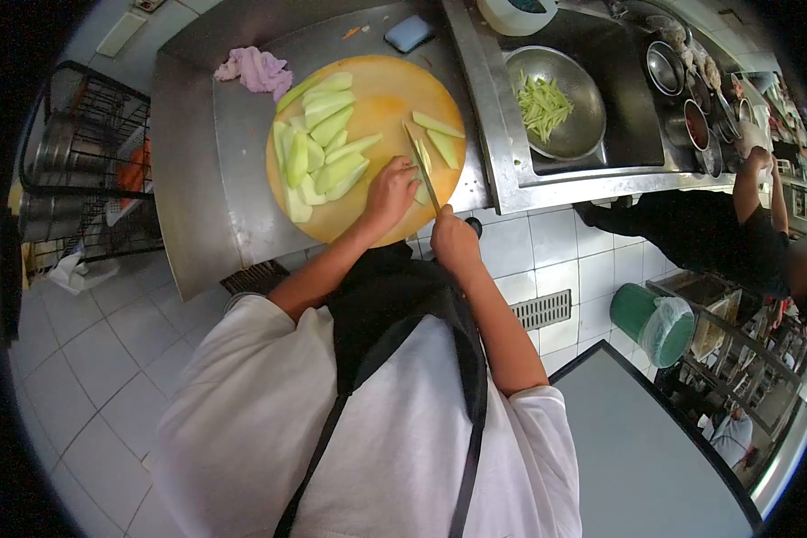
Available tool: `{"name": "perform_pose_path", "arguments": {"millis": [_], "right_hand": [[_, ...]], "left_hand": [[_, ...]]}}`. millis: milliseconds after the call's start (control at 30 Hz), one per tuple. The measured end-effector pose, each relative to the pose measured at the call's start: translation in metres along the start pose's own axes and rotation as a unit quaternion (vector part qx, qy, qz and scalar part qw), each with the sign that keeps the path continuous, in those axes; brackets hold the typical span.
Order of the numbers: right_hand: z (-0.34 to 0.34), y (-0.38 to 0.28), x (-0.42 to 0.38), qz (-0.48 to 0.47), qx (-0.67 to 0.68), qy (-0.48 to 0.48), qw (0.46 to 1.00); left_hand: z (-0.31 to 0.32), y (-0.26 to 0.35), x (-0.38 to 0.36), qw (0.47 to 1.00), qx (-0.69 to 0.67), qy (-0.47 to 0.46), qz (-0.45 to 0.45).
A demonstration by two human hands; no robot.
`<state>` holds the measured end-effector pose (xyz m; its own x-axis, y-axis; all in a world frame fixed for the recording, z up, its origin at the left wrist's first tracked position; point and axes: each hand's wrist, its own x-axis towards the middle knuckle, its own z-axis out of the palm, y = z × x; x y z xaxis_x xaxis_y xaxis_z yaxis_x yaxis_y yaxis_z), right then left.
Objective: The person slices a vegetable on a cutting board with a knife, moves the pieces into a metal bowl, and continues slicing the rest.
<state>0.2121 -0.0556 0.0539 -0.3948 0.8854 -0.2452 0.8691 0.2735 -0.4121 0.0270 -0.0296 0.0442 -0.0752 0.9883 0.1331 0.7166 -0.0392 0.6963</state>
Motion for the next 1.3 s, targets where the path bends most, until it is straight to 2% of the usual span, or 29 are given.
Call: {"name": "perform_pose_path", "arguments": {"millis": [167,267,367,600,767,900,1000,1300], "right_hand": [[-0.01,-0.005,0.009,0.006,-0.025,0.006,1.0],[-0.014,-0.008,0.005,0.008,0.011,0.035,0.999],[-0.021,-0.007,-0.006,0.0,0.007,0.017,1.0],[-0.012,-0.003,-0.014,-0.002,-0.003,-0.005,1.0],[-0.001,-0.001,0.011,-0.006,-0.014,-0.013,1.0],[-0.005,-0.003,0.017,-0.005,-0.065,0.0,0.998],[-0.017,-0.009,0.008,0.013,0.002,0.033,0.999],[-0.014,-0.005,-0.017,0.001,0.001,-0.014,1.0]], "left_hand": [[0.017,-0.01,-0.005,0.999,0.003,0.043,0.01],[0.01,-0.006,-0.01,0.999,0.008,0.05,0.018],[0.008,-0.001,-0.011,0.997,-0.041,0.062,-0.016],[0.002,0.002,-0.017,0.998,-0.037,0.04,0.016],[0.006,-0.007,-0.017,0.999,-0.023,0.021,0.034],[0.009,-0.007,-0.017,0.998,-0.027,0.051,0.038],[0.009,-0.009,-0.025,0.996,-0.028,0.065,0.046],[0.004,-0.001,-0.032,0.997,-0.036,0.057,0.045]]}}
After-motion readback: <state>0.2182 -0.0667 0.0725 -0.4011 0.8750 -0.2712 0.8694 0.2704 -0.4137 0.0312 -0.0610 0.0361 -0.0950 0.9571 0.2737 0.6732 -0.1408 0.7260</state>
